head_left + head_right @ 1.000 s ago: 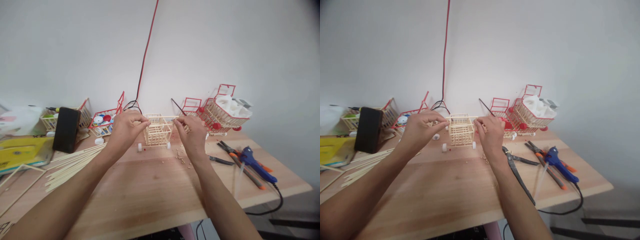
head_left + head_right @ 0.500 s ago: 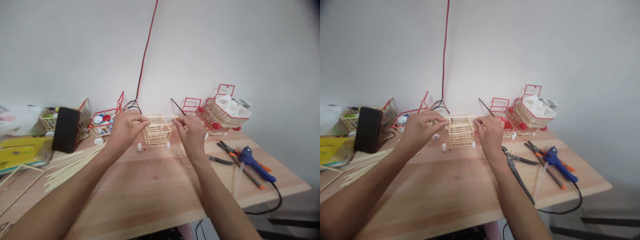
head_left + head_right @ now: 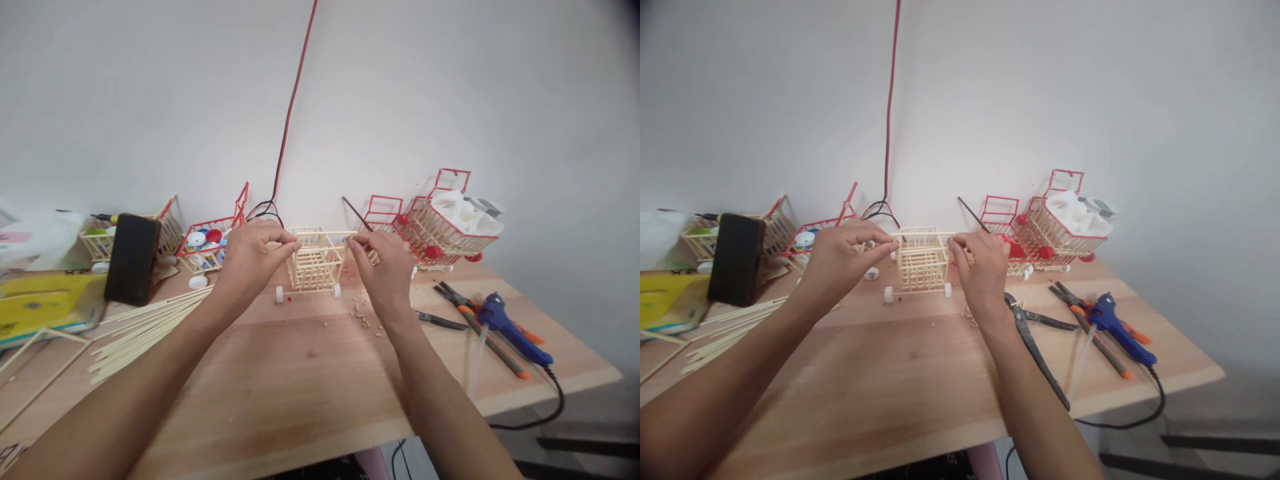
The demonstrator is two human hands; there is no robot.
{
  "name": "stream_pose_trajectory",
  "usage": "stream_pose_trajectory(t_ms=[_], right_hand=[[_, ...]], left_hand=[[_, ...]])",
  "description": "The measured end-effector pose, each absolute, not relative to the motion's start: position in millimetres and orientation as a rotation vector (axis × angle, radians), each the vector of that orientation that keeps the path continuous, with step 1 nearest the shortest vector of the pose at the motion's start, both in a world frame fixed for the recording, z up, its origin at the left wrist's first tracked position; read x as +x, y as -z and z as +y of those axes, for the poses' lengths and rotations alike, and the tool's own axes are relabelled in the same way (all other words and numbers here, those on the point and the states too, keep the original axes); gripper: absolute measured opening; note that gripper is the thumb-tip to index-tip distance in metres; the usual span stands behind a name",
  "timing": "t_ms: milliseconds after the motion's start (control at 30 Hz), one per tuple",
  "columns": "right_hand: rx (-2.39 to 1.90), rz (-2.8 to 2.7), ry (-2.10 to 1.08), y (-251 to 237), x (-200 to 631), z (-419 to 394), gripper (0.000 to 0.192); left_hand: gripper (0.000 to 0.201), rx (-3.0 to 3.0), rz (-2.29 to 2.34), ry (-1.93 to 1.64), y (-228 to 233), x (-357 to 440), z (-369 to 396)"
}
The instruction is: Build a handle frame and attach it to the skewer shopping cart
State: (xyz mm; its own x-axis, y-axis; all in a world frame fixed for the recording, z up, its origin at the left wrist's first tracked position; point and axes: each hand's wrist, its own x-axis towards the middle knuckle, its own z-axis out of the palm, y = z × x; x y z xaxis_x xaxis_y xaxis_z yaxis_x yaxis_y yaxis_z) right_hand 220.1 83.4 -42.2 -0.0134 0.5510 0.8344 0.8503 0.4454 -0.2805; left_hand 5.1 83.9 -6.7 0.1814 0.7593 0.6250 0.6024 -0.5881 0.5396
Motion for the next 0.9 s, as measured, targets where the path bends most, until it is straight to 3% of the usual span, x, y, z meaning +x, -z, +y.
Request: stream_pose_trajectory(t_ms=[900], right_hand=[[-1.216, -1.686, 0.344, 43.5, 220.2, 84.8, 0.017]], left_hand=[[0.015, 2.303, 1.335, -1.363, 7.6, 5.1, 84.9]])
